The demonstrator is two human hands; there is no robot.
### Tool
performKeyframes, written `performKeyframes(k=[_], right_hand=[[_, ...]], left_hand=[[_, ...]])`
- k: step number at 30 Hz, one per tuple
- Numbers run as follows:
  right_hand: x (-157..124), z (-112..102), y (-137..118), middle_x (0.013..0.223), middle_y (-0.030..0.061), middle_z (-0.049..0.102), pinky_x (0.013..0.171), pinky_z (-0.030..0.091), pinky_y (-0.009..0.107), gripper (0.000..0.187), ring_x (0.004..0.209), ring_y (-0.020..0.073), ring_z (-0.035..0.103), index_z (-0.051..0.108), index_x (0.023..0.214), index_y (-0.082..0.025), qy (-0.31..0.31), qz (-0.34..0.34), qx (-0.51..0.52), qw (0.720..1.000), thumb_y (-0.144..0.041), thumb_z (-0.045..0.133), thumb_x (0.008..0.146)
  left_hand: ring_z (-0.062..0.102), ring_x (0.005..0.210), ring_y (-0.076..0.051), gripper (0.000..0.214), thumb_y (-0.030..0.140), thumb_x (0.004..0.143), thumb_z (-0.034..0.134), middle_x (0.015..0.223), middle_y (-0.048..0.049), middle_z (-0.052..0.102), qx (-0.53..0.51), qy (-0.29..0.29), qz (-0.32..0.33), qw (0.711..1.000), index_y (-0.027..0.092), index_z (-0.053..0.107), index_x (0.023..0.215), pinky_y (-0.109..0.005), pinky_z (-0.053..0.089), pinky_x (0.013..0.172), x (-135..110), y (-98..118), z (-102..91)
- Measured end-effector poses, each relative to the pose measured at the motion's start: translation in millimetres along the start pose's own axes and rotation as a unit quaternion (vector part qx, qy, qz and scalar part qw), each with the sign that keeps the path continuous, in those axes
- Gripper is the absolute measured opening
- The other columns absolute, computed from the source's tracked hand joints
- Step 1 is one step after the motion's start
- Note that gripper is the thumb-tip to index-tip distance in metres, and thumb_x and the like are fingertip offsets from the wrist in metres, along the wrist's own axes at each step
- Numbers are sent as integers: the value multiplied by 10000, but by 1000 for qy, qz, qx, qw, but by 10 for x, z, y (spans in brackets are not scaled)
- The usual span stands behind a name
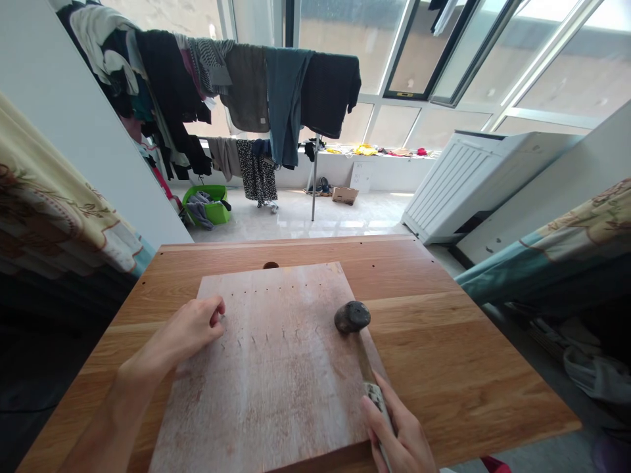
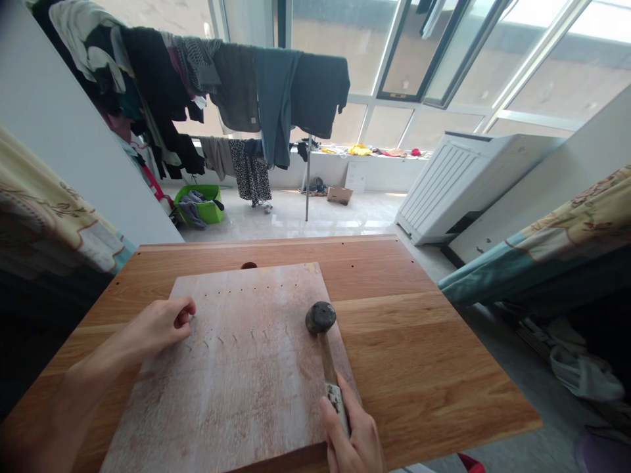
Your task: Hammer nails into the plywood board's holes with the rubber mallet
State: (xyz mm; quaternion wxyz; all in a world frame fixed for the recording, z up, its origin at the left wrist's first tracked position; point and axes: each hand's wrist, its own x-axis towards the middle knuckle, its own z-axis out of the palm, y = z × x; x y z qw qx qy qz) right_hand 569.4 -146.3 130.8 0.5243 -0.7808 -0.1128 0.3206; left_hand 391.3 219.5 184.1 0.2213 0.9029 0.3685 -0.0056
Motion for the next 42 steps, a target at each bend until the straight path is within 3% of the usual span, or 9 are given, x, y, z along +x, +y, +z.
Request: performKeyframes(k=[5,9,13,17,22,29,42], right_hand=[[-14,27,-31,536,-108,470,292,262,168,974,286,57,349,435,1519,-103,2,18,46,999,-802,550,851],[-15,36,-43,536,-108,478,282,278,169,975,283,60,354,428,1515,-108,5,13,52,999,-806,555,846],[-3,33,-24,535,-111,469,278,249,159,931,276,51,350,464,1481,-105,-10,7,59,998,-790,564,859],[17,30,18,527,-107,479,271,229,164,857,257,51,354,514,1443,-130,-16,-11,43,999,-772,562,877],[18,32,11,535,-100,491,272,221,172,841,264,57,357,499,1464,-143,-13,-3,57,998,-739,586,877],[-3,19,-49,541,-103,482,280,241,160,837,278,48,357,504,1451,-135,-23,1,58,998,-743,578,881],[-6,20,-52,561,-114,465,278,233,140,818,274,35,356,489,1441,-135,-27,-4,61,998,-737,574,894]], left_hand=[[684,761,-186,197,372,767,618,818,-16,710,-204,99,30,974,201,640,863,-296,557,747,-18,283,-153],[698,829,-172,178,352,846,645,886,-25,712,-324,116,116,932,185,650,907,-292,579,794,-11,824,-79],[674,827,-146,91,221,916,615,902,-3,721,-299,84,221,924,204,685,972,-279,547,801,14,1410,203],[682,919,-171,124,184,976,612,998,-19,744,-231,20,301,925,223,711,1040,-320,521,880,82,1730,507],[684,925,-215,142,129,976,613,931,-32,757,-96,42,308,946,207,729,955,-378,494,905,168,1800,705],[694,920,-208,112,118,956,657,931,-25,775,-114,51,294,948,200,730,932,-330,507,851,140,1792,706],[697,791,-208,158,119,954,634,807,-27,739,-36,33,287,957,205,737,870,-356,500,818,109,1767,705]])
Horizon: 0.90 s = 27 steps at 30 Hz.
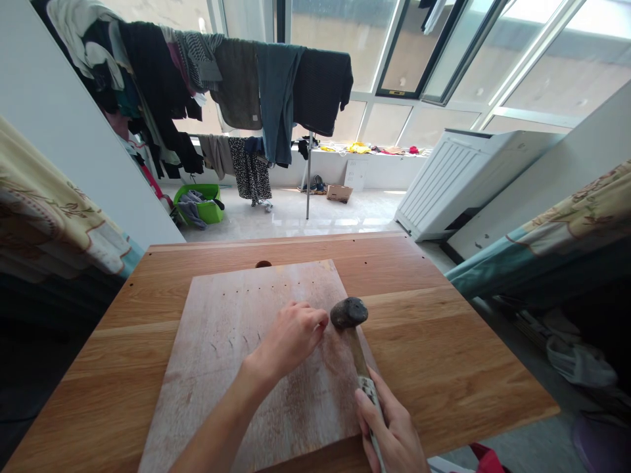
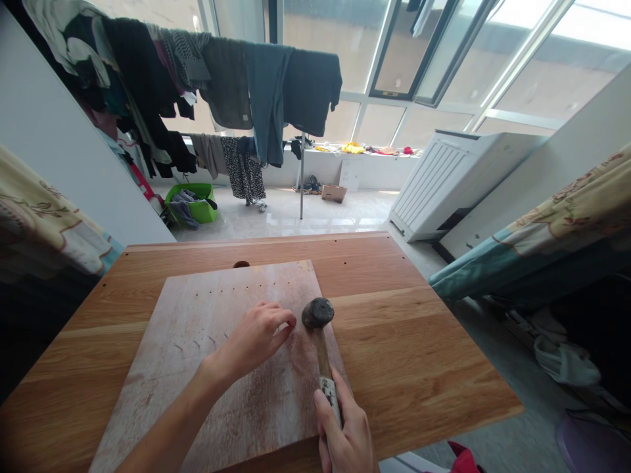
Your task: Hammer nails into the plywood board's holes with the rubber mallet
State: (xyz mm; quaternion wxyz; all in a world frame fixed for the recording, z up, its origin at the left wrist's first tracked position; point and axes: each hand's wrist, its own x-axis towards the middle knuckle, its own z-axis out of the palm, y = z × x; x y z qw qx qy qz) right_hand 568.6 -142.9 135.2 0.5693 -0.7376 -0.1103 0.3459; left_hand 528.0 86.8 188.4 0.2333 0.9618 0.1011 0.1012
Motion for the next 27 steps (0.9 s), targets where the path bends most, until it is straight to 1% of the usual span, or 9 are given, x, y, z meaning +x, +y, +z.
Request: performKeyframes(k=[4,9,13,18,21,24,27], right_hand=[[-1,-4,5,560,-112,465,279,238,133,796,274,32,364,520,1413,-147,4,1,0,1000,-739,587,885],[-1,1,11,553,-113,466,274,236,134,814,271,36,357,505,1443,-163,11,4,1,1000,-742,586,876],[0,4,3,546,-117,464,279,244,133,818,272,38,363,495,1449,-151,12,2,-5,1000,-741,567,886],[3,3,6,554,-116,467,277,223,133,794,263,36,358,502,1445,-165,8,4,1,1000,-724,576,886],[1,0,5,551,-115,465,279,232,132,791,264,33,351,503,1449,-162,9,1,0,1000,-720,576,893],[2,-7,5,553,-114,462,275,250,133,787,264,34,348,512,1446,-164,7,-4,-9,1000,-725,571,898],[8,-18,13,563,-114,462,279,250,138,791,267,33,340,494,1467,-168,1,-4,-12,1000,-719,568,905]], left_hand=[[698,802,-214,186,132,977,609,804,-30,741,15,0,6,1000,203,730,855,-361,497,818,-9,18,-16],[703,802,-208,184,112,970,605,821,-24,758,0,18,7,1000,206,722,864,-346,495,815,14,2,36],[702,790,-194,178,108,965,595,823,-18,761,-20,25,5,999,207,720,886,-334,497,820,23,-28,65],[683,751,-182,194,104,948,582,774,-14,737,-7,19,9,1000,206,715,851,-317,499,804,2,-40,33],[678,746,-186,226,103,953,560,765,-27,726,5,9,10,1000,205,725,837,-326,503,806,-6,-36,18],[686,767,-197,218,99,948,569,790,-36,738,0,-2,4,1000,202,732,848,-340,502,814,9,-30,19],[698,815,-197,203,75,926,586,847,-24,759,-23,-4,5,1000,208,723,859,-331,496,818,40,-26,23]])
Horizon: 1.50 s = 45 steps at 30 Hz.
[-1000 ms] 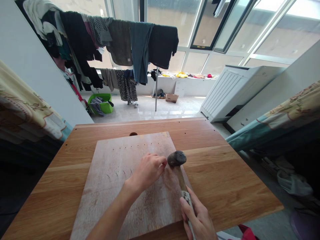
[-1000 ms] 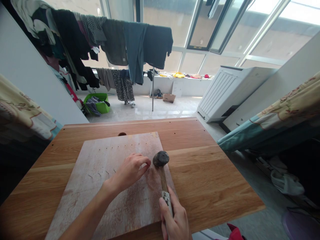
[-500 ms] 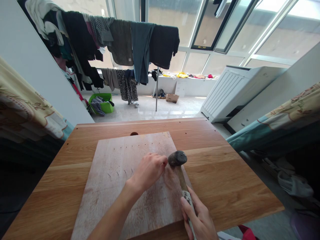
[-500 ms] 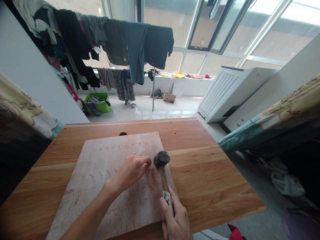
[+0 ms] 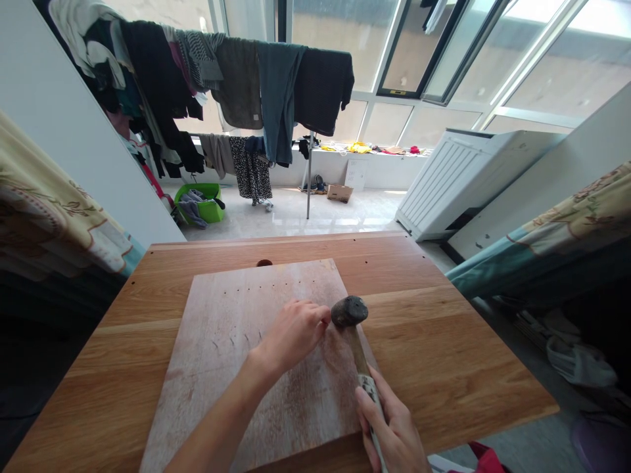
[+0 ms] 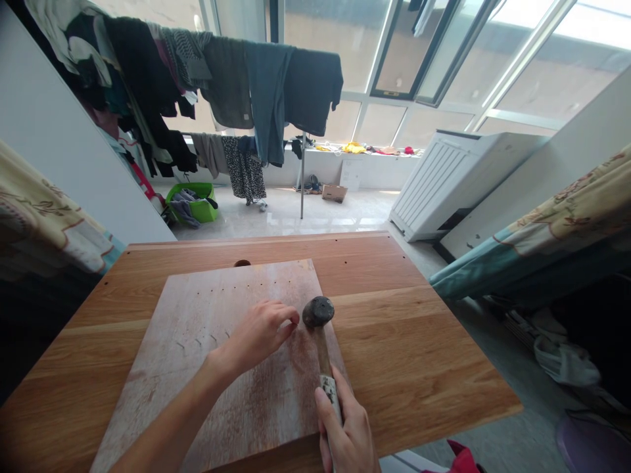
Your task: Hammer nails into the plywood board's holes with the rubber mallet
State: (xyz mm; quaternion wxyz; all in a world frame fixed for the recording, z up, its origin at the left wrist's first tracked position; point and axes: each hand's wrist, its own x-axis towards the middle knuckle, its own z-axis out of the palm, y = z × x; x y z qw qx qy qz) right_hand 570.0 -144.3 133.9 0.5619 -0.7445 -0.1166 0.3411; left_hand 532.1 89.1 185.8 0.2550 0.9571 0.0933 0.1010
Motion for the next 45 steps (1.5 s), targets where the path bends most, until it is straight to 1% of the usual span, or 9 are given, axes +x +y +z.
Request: performKeyframes(k=[4,10,14,19,25,29,37,41,45], right_hand=[[-19,-16,-20,572,-110,452,292,216,149,813,297,36,324,470,1490,-143,-12,0,-6,1000,-712,554,915],[-139,-45,-157,525,-106,421,332,257,174,883,350,61,311,510,1481,-104,10,4,-28,1000,-748,570,881],[-195,-71,-251,574,-53,505,374,395,195,837,420,109,443,626,1409,-125,41,-14,-33,999,-741,633,843],[-213,-94,-308,642,11,639,584,551,247,739,573,181,614,717,1320,-145,51,-60,-85,993,-712,640,852],[-221,-144,-311,562,-9,621,492,494,250,770,434,154,543,665,1394,-136,44,-39,-103,993,-705,617,876],[-210,-189,-392,739,77,767,694,597,325,641,632,254,709,764,1257,-196,17,-86,-134,987,-645,726,802],[-213,-82,-304,989,146,813,831,588,352,681,833,308,769,748,1277,-182,65,-100,-130,984,-706,616,861],[-207,-87,-280,595,31,672,553,544,283,694,503,195,626,729,1263,-171,44,-63,-83,994,-715,656,838],[-149,-107,-395,479,-125,449,326,258,153,790,313,50,302,497,1426,-184,-15,2,36,999,-685,694,848]], left_hand=[[717,875,-202,187,60,916,590,898,-16,777,-14,-1,-2,1000,211,697,891,-323,495,834,39,4,10],[740,945,-254,359,81,913,617,973,-46,802,7,-14,-44,999,179,588,1257,-378,518,885,66,44,40],[743,967,-263,470,84,909,619,1000,-57,797,-5,-18,-69,997,175,534,1362,-382,538,874,76,57,51],[754,953,-278,487,66,901,576,972,-80,796,6,-27,-73,997,163,529,1376,-377,548,833,84,56,48],[757,937,-269,466,84,888,614,970,-55,795,-4,-27,-76,997,198,551,1335,-356,543,834,83,64,12],[759,899,-274,397,82,899,590,938,-69,785,10,-32,-72,997,190,568,1280,-340,539,778,81,60,13],[764,880,-269,343,97,910,602,921,-61,781,4,-37,-77,996,204,595,1236,-321,535,755,80,88,-45],[757,954,-288,463,103,926,603,971,-78,787,13,-52,-72,996,194,527,1374,-377,553,839,79,82,-42],[678,1198,-303,665,189,901,718,1286,-127,716,-15,-6,-30,999,209,416,1494,-460,522,1019,11,54,-34]])
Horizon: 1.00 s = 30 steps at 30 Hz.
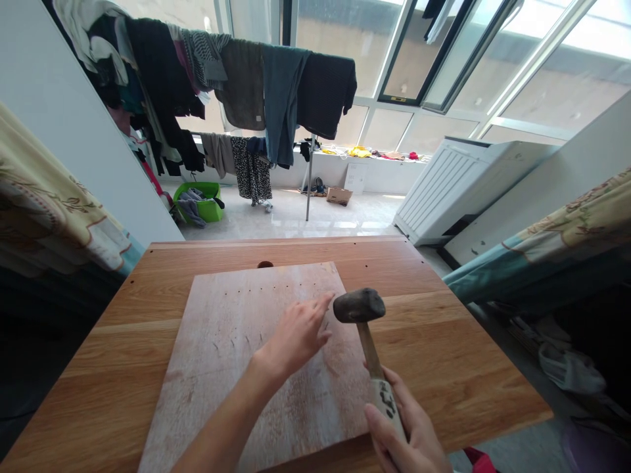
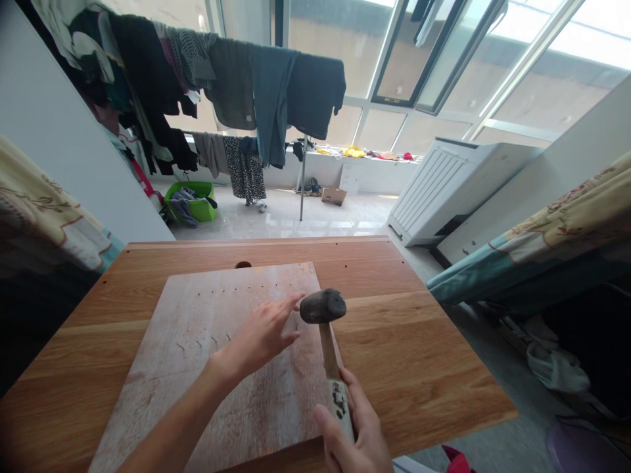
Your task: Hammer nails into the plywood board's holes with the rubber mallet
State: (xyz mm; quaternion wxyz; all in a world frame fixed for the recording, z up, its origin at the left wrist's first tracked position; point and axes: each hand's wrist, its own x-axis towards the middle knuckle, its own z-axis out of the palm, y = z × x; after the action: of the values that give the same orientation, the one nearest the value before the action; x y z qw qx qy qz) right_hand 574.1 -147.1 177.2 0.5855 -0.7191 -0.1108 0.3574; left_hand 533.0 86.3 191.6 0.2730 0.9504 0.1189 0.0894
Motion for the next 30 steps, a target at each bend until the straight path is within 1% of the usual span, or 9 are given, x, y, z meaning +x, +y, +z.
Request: performKeyframes(k=[2,6,8,11,14,18,23,27,30], right_hand=[[108,2,-69,514,-136,478,310,243,134,797,300,40,297,431,1427,-214,-35,17,40,998,-660,723,835],[415,43,-116,584,-92,560,347,345,165,635,380,93,451,489,1294,-209,-79,20,51,995,-626,674,851],[545,82,-112,609,-62,581,427,413,198,527,458,116,499,574,1236,-176,-53,-28,-15,998,-578,593,896],[672,145,-129,767,20,691,636,527,277,490,671,190,632,707,1135,-137,4,-104,-144,984,-535,573,882],[731,196,-166,935,74,758,817,539,323,504,891,270,693,753,1102,-128,9,-127,-194,973,-540,598,856],[729,232,-163,881,73,758,762,528,331,434,820,269,693,758,1077,-157,7,-146,-264,953,-509,562,915],[690,180,-39,1089,154,739,952,499,469,503,1042,350,678,712,1200,-169,57,-170,-325,929,-566,528,952],[702,12,141,1222,123,694,1032,498,495,488,1194,317,616,671,1283,-232,112,-279,-361,883,-575,434,1029],[739,-158,286,1332,117,685,1108,468,541,495,1297,308,572,627,1364,-220,95,-312,-399,857,-541,410,1056]], left_hand=[[636,1263,-292,657,233,911,725,1377,-126,660,-16,48,23,998,231,416,1491,-473,501,1069,-88,-11,-49],[666,1165,-235,367,256,1002,601,1274,-75,683,-43,156,14,987,260,524,1360,-417,541,1017,-413,-62,-207],[672,1126,-214,262,228,1027,542,1211,-58,693,-41,211,5,977,268,565,1284,-386,553,990,-642,-127,-256],[691,1055,-203,209,190,1024,516,1105,-40,710,-13,273,-16,962,270,602,1196,-351,575,932,-1034,-277,-265],[712,1005,-207,198,196,1008,531,1072,-24,723,41,311,-40,949,285,635,1150,-344,592,892,-1435,-469,-239],[732,975,-232,196,295,1011,515,1099,-15,734,133,339,-102,926,306,664,1138,-393,600,902,-1915,-755,-217],[751,967,-263,331,486,1026,449,1156,-35,734,237,355,-165,889,270,646,1182,-394,612,833,-2282,-1008,-160],[747,1034,-235,307,460,1025,467,1332,-13,673,235,335,-194,891,313,625,1244,-302,628,675,-2361,-985,-89],[732,1089,-242,310,443,1009,501,1369,-13,648,203,322,-188,905,331,615,1275,-293,646,665,-2347,-887,-63]])
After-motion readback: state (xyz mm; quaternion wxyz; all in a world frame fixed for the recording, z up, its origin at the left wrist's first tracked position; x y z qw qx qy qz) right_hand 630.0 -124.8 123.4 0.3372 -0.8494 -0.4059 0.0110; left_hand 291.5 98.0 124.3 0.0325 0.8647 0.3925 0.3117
